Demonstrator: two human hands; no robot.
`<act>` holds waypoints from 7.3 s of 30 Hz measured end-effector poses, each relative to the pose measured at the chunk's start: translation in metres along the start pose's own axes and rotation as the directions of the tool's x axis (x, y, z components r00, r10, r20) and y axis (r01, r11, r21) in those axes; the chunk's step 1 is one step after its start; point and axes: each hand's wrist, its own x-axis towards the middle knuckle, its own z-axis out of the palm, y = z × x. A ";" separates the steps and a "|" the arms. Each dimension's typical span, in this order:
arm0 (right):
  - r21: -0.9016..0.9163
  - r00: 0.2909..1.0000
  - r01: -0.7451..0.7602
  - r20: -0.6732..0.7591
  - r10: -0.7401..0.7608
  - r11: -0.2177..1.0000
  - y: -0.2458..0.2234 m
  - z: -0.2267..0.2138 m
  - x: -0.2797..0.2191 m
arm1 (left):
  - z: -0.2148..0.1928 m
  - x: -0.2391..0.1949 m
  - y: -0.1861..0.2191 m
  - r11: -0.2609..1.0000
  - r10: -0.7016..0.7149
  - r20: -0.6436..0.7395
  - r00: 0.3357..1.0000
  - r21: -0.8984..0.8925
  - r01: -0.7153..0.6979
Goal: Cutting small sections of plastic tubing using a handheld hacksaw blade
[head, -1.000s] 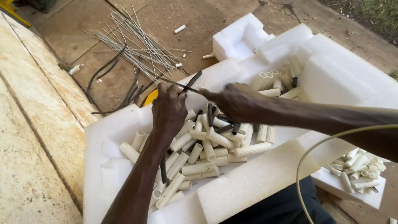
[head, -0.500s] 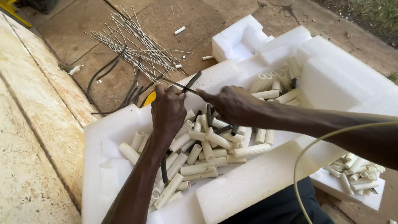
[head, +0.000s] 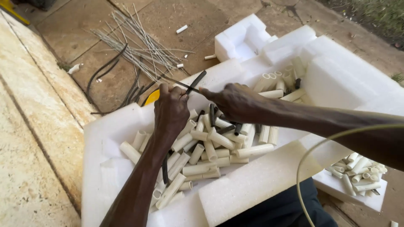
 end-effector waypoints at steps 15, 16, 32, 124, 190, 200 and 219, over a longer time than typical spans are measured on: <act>-0.128 0.992 -0.110 0.055 0.117 0.986 -0.001 0.017 0.009 | 0.003 -0.009 -0.002 0.997 0.011 -0.004 1.000 0.079 -0.011; -0.133 0.992 -0.109 0.048 0.116 0.985 0.002 0.009 0.001 | 0.003 -0.002 0.000 0.997 0.018 -0.011 1.000 0.079 -0.017; -0.082 0.993 -0.119 0.001 0.120 0.989 0.002 0.020 0.007 | -0.013 -0.005 0.018 0.997 -0.003 0.053 0.999 0.082 -0.001; 0.015 0.990 0.059 -0.126 -0.057 0.998 0.012 0.018 -0.024 | -0.008 0.005 0.006 0.979 -0.145 0.040 0.989 -0.138 0.150; 0.026 0.961 0.002 -0.276 0.005 1.000 -0.056 -0.045 -0.042 | -0.066 -0.028 0.078 0.928 0.062 -0.094 0.994 -0.362 -0.092; 0.084 0.985 -0.006 -0.170 0.021 0.996 -0.045 -0.033 -0.039 | -0.051 -0.037 0.077 0.945 0.161 -0.072 0.984 -0.275 -0.175; 0.494 0.919 -0.320 -0.046 0.392 0.809 -0.042 -0.025 -0.061 | -0.021 -0.030 0.037 0.905 0.292 -0.171 0.941 -0.269 -0.330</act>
